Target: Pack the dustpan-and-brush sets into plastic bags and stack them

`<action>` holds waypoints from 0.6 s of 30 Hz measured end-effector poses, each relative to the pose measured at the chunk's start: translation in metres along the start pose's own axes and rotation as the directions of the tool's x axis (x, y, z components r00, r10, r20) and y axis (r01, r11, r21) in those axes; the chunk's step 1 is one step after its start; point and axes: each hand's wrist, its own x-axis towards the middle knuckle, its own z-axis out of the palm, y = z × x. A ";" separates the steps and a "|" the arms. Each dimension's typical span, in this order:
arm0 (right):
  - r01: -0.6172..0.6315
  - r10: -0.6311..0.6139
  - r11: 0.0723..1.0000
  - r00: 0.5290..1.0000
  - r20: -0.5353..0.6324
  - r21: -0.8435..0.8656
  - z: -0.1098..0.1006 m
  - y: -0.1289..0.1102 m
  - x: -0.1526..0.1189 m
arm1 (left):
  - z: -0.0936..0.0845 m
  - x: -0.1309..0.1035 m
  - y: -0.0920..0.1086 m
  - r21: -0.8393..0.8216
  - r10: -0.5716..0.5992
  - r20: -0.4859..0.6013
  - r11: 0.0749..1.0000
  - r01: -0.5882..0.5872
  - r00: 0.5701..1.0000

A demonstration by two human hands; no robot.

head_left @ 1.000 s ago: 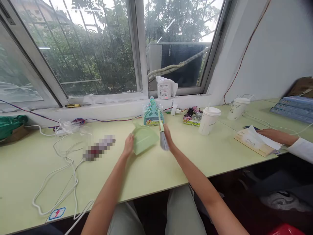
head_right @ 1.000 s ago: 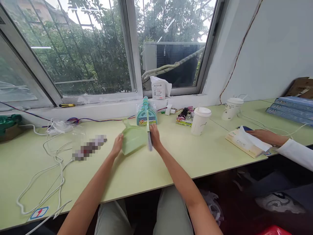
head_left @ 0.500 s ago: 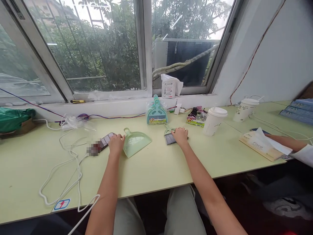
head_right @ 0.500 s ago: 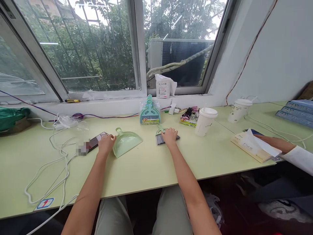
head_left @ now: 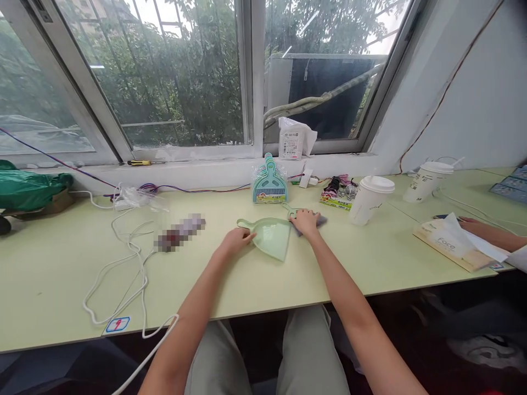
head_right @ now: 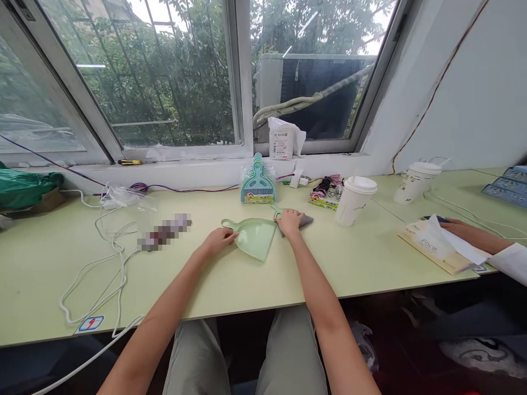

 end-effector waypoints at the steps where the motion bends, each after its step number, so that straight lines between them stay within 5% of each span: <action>1: -0.001 0.001 1.000 1.000 0.031 -0.010 0.000 0.001 0.001 | 0.005 -0.001 0.006 0.041 0.036 0.038 0.998 -0.037 0.999; 3: 0.018 -0.016 0.999 0.997 0.072 -0.027 -0.002 0.005 0.003 | 0.009 -0.002 0.013 0.193 0.070 0.049 0.978 -0.078 0.996; 9: 0.015 -0.011 0.999 0.993 0.117 -0.030 -0.005 0.026 0.006 | -0.017 -0.001 -0.004 0.416 0.260 -0.190 0.895 -0.162 0.947; 18: -0.073 0.094 0.984 0.988 0.126 -0.161 0.000 0.053 0.012 | -0.005 0.001 -0.013 0.448 0.319 0.021 0.844 -0.295 0.947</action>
